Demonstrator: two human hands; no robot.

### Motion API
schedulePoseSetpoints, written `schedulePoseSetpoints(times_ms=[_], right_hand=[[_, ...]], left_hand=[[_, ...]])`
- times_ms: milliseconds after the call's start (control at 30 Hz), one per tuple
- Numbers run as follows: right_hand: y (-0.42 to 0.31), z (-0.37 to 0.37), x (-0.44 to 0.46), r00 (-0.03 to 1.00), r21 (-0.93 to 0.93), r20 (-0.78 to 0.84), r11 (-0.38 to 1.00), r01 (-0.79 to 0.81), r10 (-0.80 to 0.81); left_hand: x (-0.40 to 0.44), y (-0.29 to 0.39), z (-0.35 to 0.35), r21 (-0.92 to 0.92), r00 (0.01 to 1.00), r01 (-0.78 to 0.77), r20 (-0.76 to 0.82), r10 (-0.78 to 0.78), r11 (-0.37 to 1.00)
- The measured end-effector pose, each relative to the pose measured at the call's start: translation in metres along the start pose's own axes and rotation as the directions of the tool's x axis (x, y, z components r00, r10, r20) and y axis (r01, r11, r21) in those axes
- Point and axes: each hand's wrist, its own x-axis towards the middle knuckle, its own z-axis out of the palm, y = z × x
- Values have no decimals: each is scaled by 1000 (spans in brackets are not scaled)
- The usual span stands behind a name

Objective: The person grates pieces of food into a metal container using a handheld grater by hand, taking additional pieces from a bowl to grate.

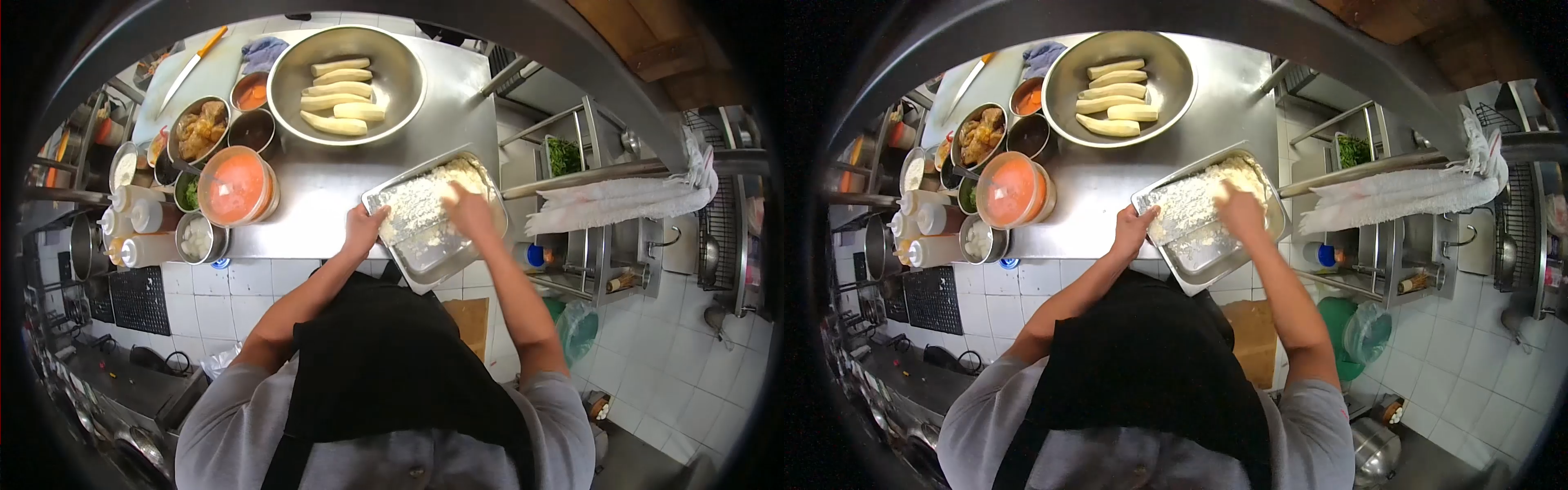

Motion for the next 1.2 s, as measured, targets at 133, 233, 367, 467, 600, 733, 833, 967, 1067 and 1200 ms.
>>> schedulePoseSetpoints(times_ms=[133,233,367,467,600,733,833,967,1067,1200], right_hand=[[-57,19,-37,969,-76,117,971,226,-216],[-8,7,-5,999,35,46,999,27,-29],[5,-6,5,990,-87,1,986,144,-144],[20,-2,5,962,9,-86,965,261,-260],[15,2,-8,920,176,-301,933,314,-252],[-20,23,-30,952,191,-296,972,135,-74],[-35,29,-55,945,181,-210,941,288,-249],[21,4,-18,991,132,-71,986,-105,115],[12,15,-16,995,174,-38,981,-84,92],[-12,29,-39,989,137,-51,979,148,-142]], left_hand=[[-5,4,-2,-33,1000,17,1,-17,999],[-8,10,1,27,1000,-6,-4,6,1000],[6,2,-2,34,1000,-31,3,31,999],[5,3,-2,24,1000,-21,5,21,999],[3,11,-1,8,1000,6,-2,-6,1000],[0,8,3,13,1000,6,-22,-6,1000],[3,2,-1,14,1000,6,-21,-6,1000],[4,-5,-1,23,997,-71,-25,72,997],[1,3,0,11,1000,-6,-8,6,1000],[-2,0,-2,-13,999,-11,-33,11,1000]])
